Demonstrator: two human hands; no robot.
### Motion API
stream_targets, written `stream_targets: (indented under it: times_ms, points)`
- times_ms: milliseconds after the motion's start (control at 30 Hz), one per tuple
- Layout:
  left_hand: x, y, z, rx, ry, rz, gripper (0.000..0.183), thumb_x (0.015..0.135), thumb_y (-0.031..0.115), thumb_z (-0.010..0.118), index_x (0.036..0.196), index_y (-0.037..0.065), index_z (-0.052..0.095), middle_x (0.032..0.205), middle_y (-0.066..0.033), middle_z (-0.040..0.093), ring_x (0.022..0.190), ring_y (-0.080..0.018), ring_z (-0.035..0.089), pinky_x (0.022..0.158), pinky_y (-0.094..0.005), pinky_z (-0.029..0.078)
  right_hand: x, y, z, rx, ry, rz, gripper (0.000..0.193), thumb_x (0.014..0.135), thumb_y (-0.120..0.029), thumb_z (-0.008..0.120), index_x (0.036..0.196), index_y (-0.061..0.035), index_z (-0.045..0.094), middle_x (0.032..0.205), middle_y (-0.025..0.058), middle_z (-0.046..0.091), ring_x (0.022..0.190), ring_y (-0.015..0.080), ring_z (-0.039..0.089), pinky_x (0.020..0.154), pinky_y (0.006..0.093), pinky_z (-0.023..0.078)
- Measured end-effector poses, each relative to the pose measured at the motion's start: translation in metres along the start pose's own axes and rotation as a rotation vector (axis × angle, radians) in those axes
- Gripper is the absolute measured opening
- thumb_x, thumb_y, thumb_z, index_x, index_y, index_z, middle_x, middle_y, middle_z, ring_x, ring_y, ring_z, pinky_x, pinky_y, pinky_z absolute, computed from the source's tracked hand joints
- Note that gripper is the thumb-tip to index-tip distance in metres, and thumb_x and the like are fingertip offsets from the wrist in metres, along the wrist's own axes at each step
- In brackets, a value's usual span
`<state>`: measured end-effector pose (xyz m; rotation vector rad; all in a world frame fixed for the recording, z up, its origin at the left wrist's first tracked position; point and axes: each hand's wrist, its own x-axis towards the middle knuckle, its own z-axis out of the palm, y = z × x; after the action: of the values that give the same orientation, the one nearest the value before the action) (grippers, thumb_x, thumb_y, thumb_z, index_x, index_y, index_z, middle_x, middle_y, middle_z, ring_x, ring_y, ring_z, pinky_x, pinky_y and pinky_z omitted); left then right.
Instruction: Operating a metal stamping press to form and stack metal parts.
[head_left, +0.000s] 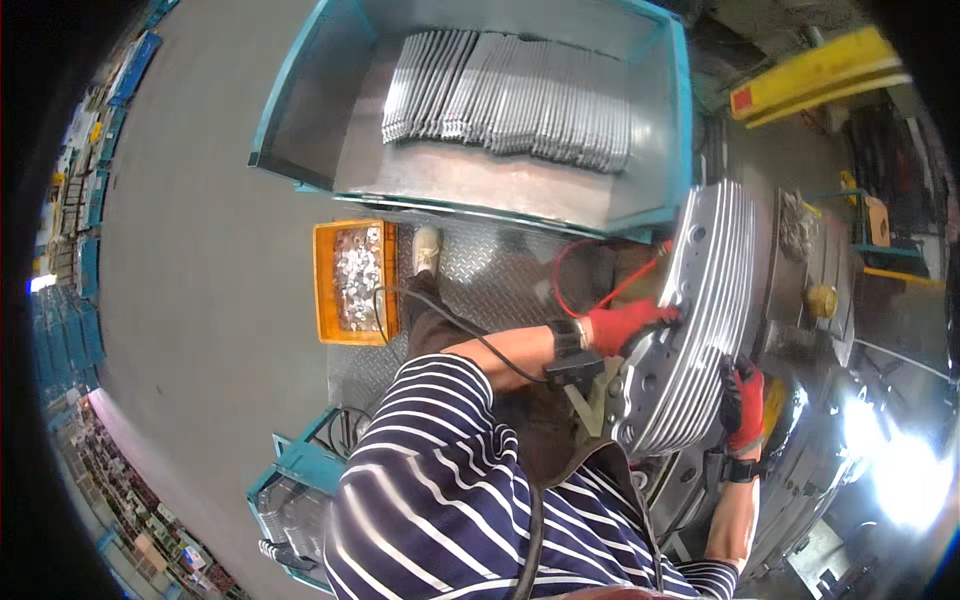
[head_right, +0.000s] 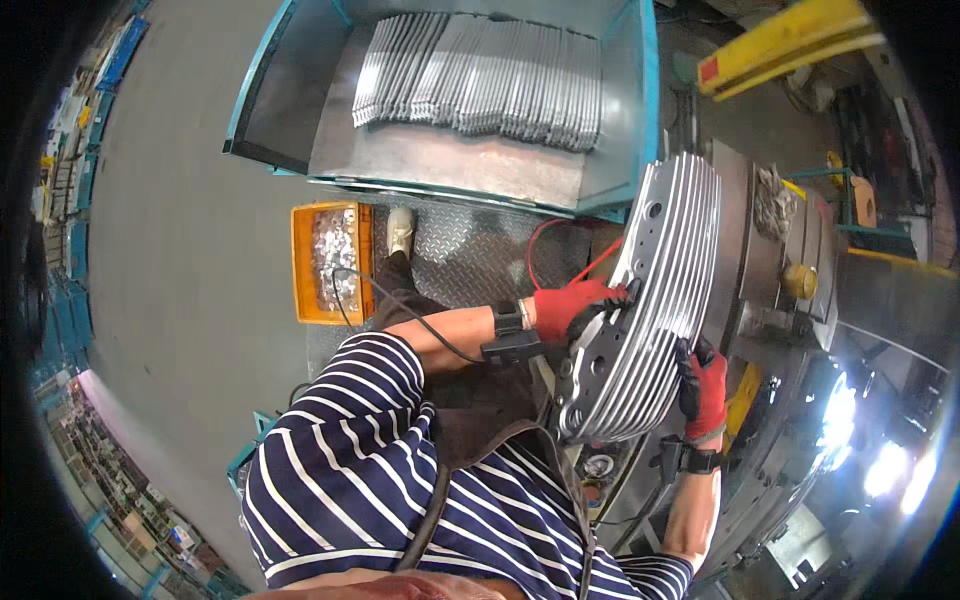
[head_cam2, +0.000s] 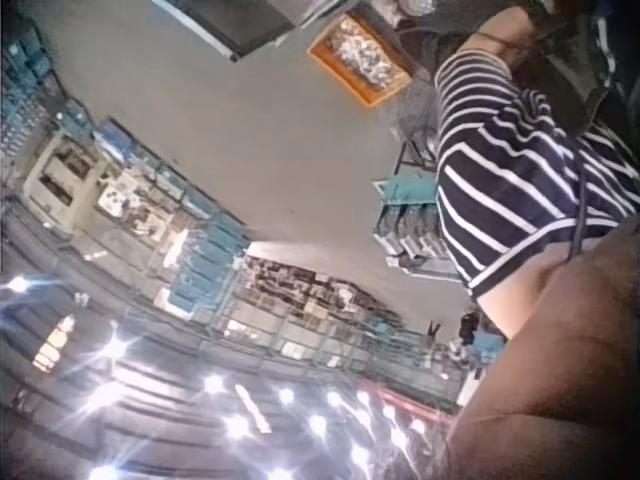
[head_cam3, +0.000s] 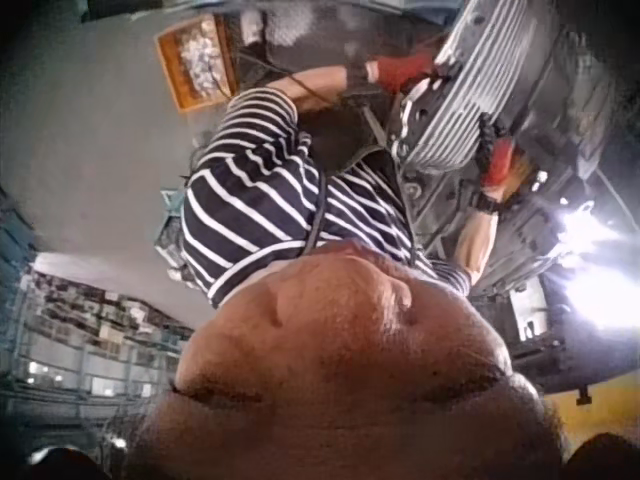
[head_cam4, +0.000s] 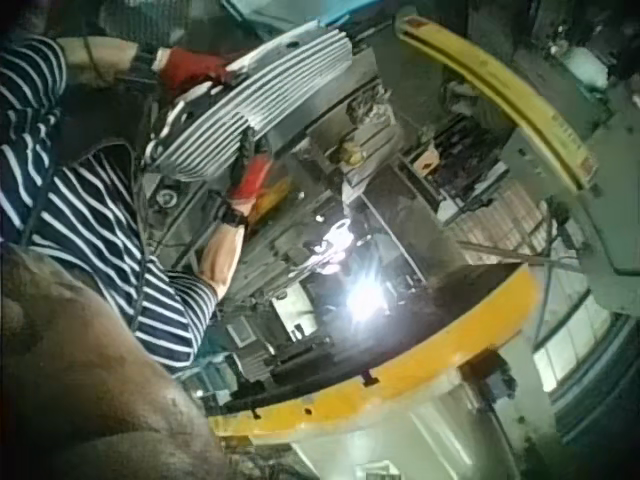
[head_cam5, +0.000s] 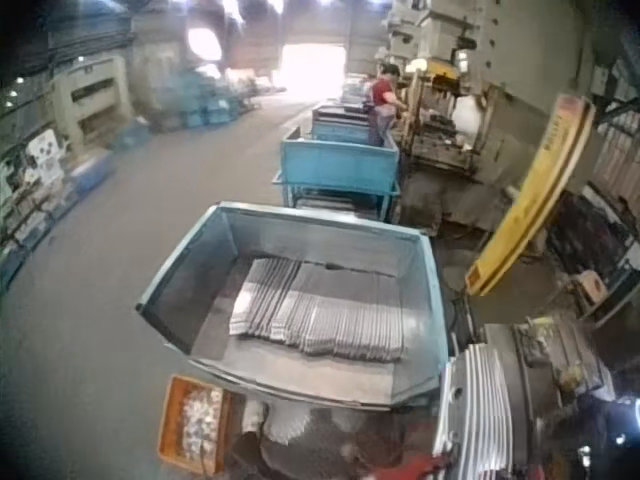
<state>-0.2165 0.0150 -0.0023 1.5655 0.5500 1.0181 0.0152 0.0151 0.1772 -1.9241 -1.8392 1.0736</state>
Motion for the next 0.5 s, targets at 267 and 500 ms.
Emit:
stream_targets:
  times_ms: [267, 500]
  points:
    - [-0.056, 0.047, -0.242, -0.916, 0.380, -0.611, 0.048, 0.080, 0.021, 0.069, 0.122, 0.003, 0.052, 0.114, -0.0121, 0.057, 0.101, -0.0197, 0.058, 0.087, -0.0316, 0.048, 0.136, -0.123, 0.155, 0.311, -0.328, 0.060, 0.030, 0.089, -0.021, 0.065, 0.111, -0.0013, 0.061, 0.095, -0.0004, 0.063, 0.081, 0.0067, 0.054, 0.069, 0.0230, 0.044]
    - [-0.193, 0.028, -0.446, -0.666, 0.750, -0.712, 0.044, 0.082, 0.025, 0.066, 0.117, 0.001, 0.055, 0.099, -0.0054, 0.061, 0.087, -0.0136, 0.058, 0.078, -0.0298, 0.049, 0.280, -0.232, 0.382, 0.396, -0.777, -0.093, 0.053, 0.087, -0.020, 0.064, 0.131, 0.0040, 0.047, 0.117, 0.0087, 0.060, 0.105, 0.0162, 0.055, 0.094, 0.0338, 0.043]
